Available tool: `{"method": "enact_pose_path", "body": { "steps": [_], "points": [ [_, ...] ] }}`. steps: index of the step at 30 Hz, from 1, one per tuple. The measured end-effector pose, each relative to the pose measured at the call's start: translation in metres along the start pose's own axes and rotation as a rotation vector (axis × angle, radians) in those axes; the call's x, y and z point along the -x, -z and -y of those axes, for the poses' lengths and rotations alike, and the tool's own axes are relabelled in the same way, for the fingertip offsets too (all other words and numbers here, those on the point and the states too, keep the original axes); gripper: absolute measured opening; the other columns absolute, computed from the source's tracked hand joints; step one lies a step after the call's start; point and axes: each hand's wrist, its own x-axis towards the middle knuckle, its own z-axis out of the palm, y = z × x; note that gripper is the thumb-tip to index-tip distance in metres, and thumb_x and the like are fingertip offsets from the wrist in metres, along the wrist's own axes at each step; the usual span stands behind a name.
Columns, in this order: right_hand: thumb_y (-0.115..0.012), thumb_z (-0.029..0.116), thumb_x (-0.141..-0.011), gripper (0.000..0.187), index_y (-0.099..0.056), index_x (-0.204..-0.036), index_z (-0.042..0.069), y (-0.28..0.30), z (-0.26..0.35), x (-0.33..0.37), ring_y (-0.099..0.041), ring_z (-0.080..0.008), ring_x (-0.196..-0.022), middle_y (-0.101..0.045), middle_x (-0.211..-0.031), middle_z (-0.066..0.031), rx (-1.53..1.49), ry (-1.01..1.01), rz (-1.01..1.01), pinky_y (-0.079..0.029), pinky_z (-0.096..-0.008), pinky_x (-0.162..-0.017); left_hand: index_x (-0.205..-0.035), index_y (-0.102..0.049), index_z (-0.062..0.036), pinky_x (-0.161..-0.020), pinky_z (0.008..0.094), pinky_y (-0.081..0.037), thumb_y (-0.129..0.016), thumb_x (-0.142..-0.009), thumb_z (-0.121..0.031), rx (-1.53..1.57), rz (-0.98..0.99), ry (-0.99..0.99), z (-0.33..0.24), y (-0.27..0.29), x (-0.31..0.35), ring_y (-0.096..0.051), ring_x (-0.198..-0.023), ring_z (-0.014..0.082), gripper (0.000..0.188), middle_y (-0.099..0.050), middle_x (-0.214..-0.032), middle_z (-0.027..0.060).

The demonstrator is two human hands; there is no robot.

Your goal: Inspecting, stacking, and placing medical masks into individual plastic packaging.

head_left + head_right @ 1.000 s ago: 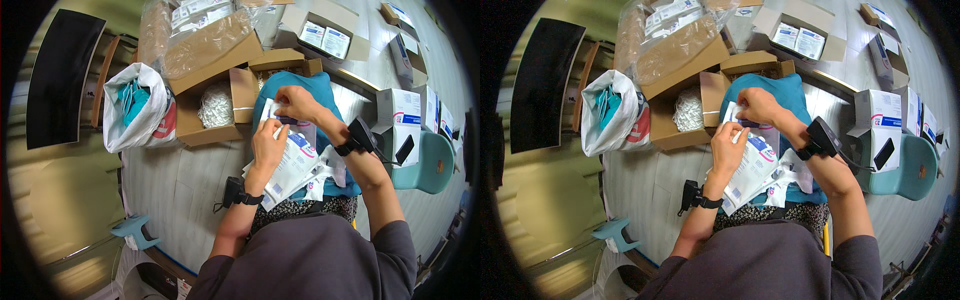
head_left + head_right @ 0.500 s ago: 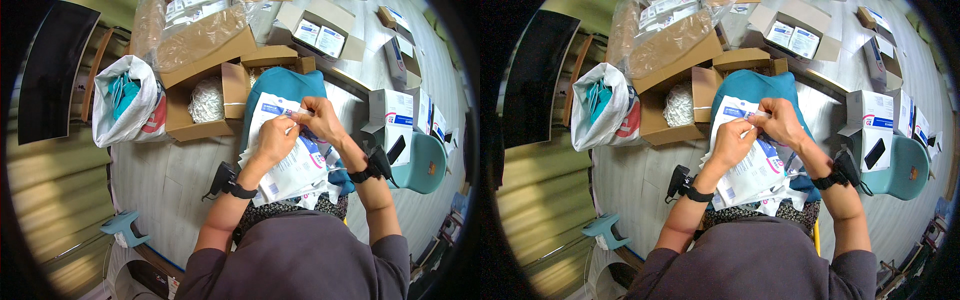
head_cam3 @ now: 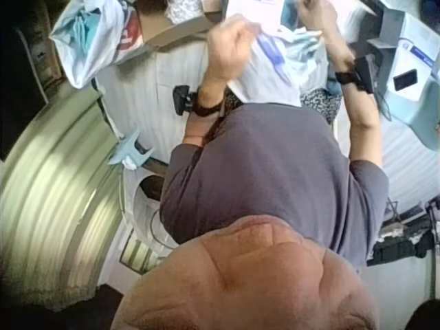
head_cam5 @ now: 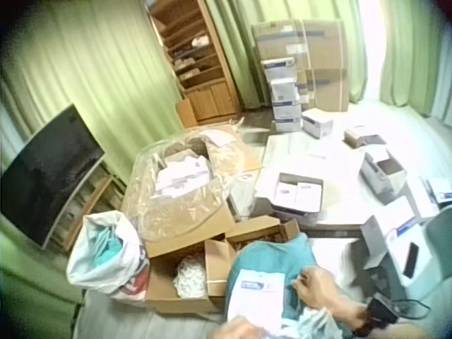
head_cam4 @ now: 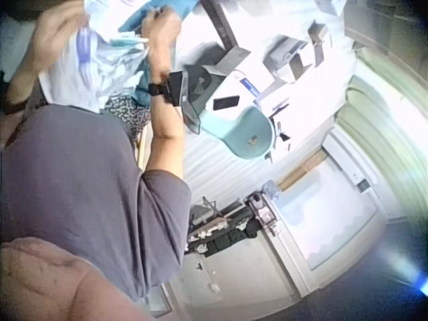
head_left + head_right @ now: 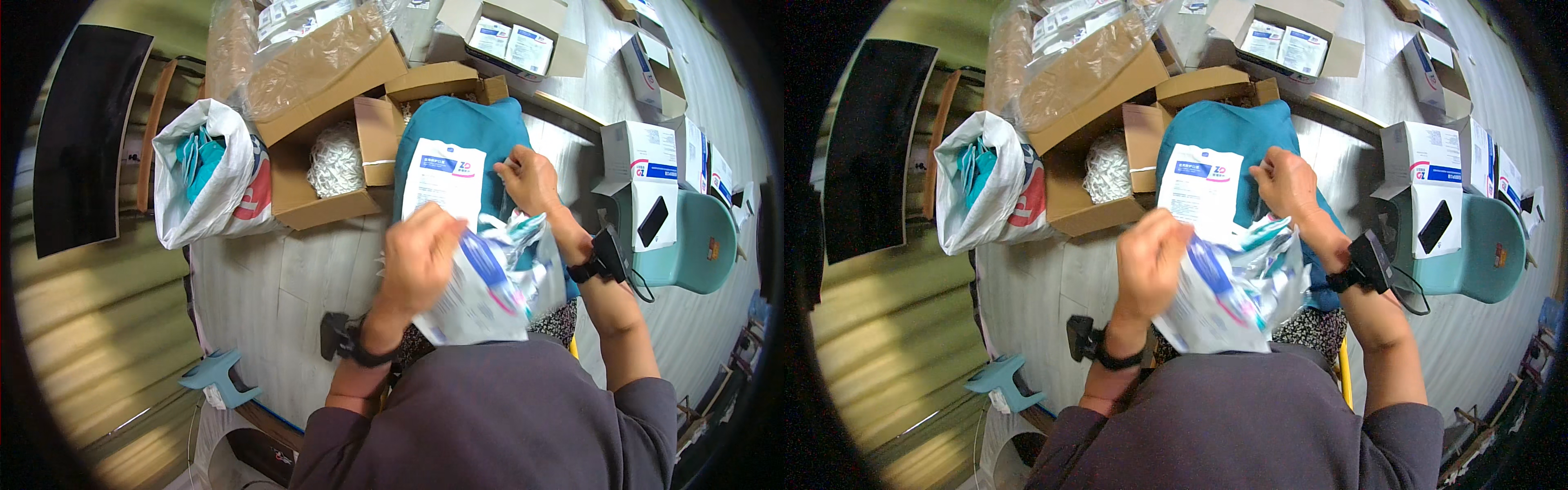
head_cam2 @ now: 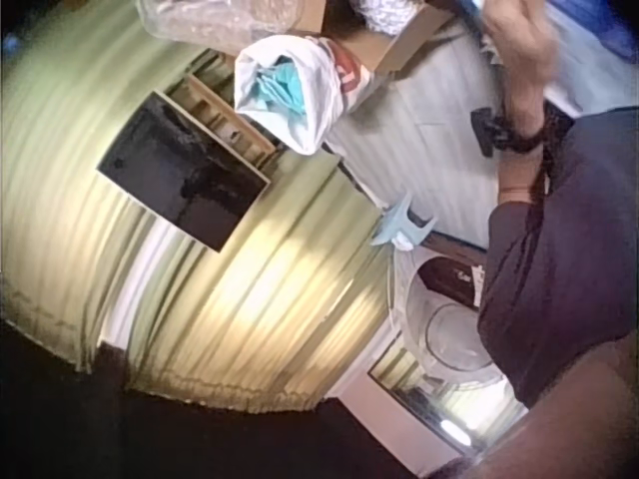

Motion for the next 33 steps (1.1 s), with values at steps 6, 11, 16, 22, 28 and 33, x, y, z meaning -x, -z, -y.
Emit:
{"method": "enact_pose_path", "body": {
  "steps": [6,11,16,22,28,33],
  "points": [
    [-0.069,0.025,-0.086,0.021,-0.072,-0.087,0.004,-0.016,0.019,-0.038,-0.064,-0.0352,-0.076,-0.067,-0.083,-0.0149,0.073,0.523,-0.272,-0.050,-0.0437,-0.068,-0.076,-0.058,0.0037,-0.063,0.0403,-0.043,-0.065,-0.093,-0.016,-0.099,-0.138,0.197,0.094,-0.006,-0.035,-0.056,-0.067,0.0287,0.027,-0.058,-0.073,0.0163],
    [-0.067,0.032,-0.089,0.035,-0.072,-0.096,-0.003,-0.026,0.047,-0.098,-0.069,-0.0359,-0.080,-0.073,-0.089,-0.0193,-0.280,0.269,0.288,-0.054,-0.0413,-0.073,-0.086,-0.064,0.0018,-0.074,0.0364,-0.050,-0.072,-0.088,-0.016,-0.134,-0.240,0.150,0.107,-0.036,-0.043,-0.065,-0.080,0.0270,0.019,-0.069,-0.087,0.0156],
    [-0.075,0.028,-0.085,0.030,-0.073,-0.091,-0.002,-0.064,0.063,-0.108,-0.068,-0.0220,-0.071,-0.071,-0.079,-0.0145,-0.325,0.290,0.593,-0.053,-0.0355,-0.066,-0.137,-0.043,0.0009,-0.092,0.0427,-0.050,-0.077,-0.083,-0.016,-0.247,-0.318,0.150,0.089,-0.043,-0.044,-0.061,-0.112,0.0396,0.066,-0.061,-0.125,0.0225],
    [-0.074,0.009,-0.086,0.012,-0.069,-0.090,-0.001,-0.017,0.058,-0.055,-0.056,-0.0062,-0.072,-0.063,-0.084,-0.0017,-0.739,0.299,0.494,-0.044,-0.0245,-0.058,-0.101,-0.066,0.0057,-0.065,0.0347,-0.048,-0.072,-0.090,-0.018,-0.202,-0.123,0.337,0.098,-0.013,-0.036,-0.061,-0.071,0.0187,0.027,-0.065,-0.079,0.0139],
    [-0.077,0.016,-0.085,0.018,-0.070,-0.082,-0.001,0.016,0.061,-0.033,-0.053,-0.0085,-0.057,-0.058,-0.061,-0.0001,-0.532,0.220,0.429,-0.042,-0.0265,-0.051,-0.086,-0.069,0.0040,-0.052,0.0280,-0.039,-0.069,-0.093,-0.013,0.080,0.091,0.267,0.086,-0.025,-0.042,-0.047,-0.060,0.0044,0.019,-0.058,-0.060,0.0061],
    [-0.079,0.017,-0.080,0.021,-0.067,-0.078,0.000,0.012,0.058,-0.021,-0.061,-0.0206,-0.056,-0.063,-0.063,-0.0144,-0.480,0.242,0.211,-0.046,-0.0349,-0.053,-0.082,-0.068,0.0036,-0.051,0.0296,-0.042,-0.068,-0.092,-0.012,-0.074,-0.029,0.028,0.071,-0.038,-0.039,-0.055,-0.054,0.0096,0.018,-0.061,-0.061,0.0099]
  ]
}}
